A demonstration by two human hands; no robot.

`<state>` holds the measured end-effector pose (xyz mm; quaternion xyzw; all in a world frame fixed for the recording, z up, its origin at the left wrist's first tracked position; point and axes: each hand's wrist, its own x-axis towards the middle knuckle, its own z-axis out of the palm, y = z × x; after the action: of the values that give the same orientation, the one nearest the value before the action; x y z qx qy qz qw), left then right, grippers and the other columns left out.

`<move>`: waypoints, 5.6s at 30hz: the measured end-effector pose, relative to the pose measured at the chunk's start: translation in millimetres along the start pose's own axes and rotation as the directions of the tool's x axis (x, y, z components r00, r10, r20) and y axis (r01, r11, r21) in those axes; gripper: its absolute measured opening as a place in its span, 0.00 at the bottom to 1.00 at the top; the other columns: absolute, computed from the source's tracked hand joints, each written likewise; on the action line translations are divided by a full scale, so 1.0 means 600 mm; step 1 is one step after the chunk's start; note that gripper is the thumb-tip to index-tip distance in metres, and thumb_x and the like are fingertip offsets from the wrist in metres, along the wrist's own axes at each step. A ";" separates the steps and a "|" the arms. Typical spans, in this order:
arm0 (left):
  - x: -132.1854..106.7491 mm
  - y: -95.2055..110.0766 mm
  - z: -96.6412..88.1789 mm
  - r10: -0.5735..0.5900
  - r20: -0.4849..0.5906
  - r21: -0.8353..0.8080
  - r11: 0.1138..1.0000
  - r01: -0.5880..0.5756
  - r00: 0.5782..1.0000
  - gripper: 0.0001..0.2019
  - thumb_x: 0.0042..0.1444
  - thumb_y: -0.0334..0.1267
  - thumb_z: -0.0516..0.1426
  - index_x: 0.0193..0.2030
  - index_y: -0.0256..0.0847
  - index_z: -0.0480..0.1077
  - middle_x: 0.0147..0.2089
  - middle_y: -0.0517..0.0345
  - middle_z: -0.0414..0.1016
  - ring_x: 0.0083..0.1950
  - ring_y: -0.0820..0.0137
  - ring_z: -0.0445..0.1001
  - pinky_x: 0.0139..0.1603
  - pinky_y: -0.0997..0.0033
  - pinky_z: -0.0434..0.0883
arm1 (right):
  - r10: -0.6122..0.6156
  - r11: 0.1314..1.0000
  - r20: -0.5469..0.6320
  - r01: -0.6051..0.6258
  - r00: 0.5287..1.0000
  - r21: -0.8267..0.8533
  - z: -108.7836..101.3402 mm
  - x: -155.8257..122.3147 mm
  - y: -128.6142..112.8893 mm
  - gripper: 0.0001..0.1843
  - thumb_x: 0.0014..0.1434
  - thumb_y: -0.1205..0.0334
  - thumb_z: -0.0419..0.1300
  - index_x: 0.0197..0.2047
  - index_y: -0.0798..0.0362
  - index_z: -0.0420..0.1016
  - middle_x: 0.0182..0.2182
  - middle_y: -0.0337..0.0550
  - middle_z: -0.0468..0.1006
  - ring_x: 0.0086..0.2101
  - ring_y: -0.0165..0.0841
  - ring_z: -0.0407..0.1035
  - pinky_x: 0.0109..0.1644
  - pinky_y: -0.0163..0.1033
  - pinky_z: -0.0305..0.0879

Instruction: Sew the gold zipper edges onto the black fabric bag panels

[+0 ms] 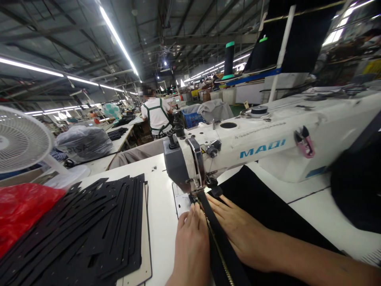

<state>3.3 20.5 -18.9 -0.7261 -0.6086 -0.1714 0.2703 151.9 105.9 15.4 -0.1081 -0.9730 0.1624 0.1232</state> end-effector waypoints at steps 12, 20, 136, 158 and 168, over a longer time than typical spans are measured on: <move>-0.003 -0.003 -0.001 -0.017 0.079 -0.088 0.996 0.024 0.997 0.17 0.56 0.21 0.45 0.50 0.28 0.64 0.51 0.36 0.72 0.51 0.58 0.72 0.47 0.57 0.73 | 0.007 1.000 0.005 -0.007 1.000 -0.028 0.007 0.000 0.008 0.30 0.63 0.62 0.46 0.67 0.55 0.45 0.64 0.50 0.49 0.63 0.37 0.42 0.64 0.52 0.41; 0.004 -0.027 -0.095 0.087 0.553 -0.410 0.894 0.180 0.828 0.28 0.59 0.30 0.46 0.66 0.33 0.45 0.68 0.38 0.42 0.68 0.58 0.43 0.62 0.44 0.55 | 0.023 1.000 -0.055 -0.022 0.998 0.011 0.012 -0.004 0.014 0.30 0.62 0.62 0.46 0.66 0.58 0.48 0.64 0.52 0.49 0.63 0.39 0.39 0.65 0.53 0.37; -0.021 -0.015 -0.007 -0.188 0.011 -0.271 0.945 0.184 0.982 0.19 0.47 0.22 0.48 0.44 0.35 0.72 0.47 0.43 0.75 0.51 0.55 0.72 0.55 0.45 0.67 | -0.077 0.990 -0.345 0.111 0.935 0.082 0.023 0.032 0.037 0.15 0.63 0.60 0.49 0.50 0.51 0.71 0.44 0.50 0.71 0.43 0.38 0.66 0.50 0.47 0.62; 0.003 -0.003 -0.054 -0.326 0.241 -0.289 0.875 0.388 0.914 0.14 0.50 0.25 0.51 0.41 0.39 0.71 0.46 0.50 0.71 0.47 0.61 0.68 0.52 0.55 0.65 | 0.001 1.000 -0.256 -0.004 0.967 -0.014 0.021 0.059 0.037 0.13 0.62 0.65 0.48 0.33 0.56 0.72 0.36 0.51 0.72 0.37 0.39 0.66 0.42 0.44 0.61; 0.012 -0.011 -0.058 -0.220 0.323 -0.227 0.926 0.301 0.920 0.10 0.56 0.30 0.51 0.41 0.42 0.71 0.45 0.53 0.69 0.46 0.61 0.64 0.47 0.59 0.64 | 0.170 0.981 -0.276 -0.135 0.946 0.140 0.025 0.074 0.045 0.07 0.53 0.69 0.53 0.26 0.53 0.69 0.26 0.40 0.74 0.27 0.31 0.68 0.30 0.32 0.60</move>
<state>1.3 5.8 14.2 -0.6853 -0.7042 -0.1788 0.0496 110.5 137.4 1.3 -0.1979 -0.9221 0.2119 0.2562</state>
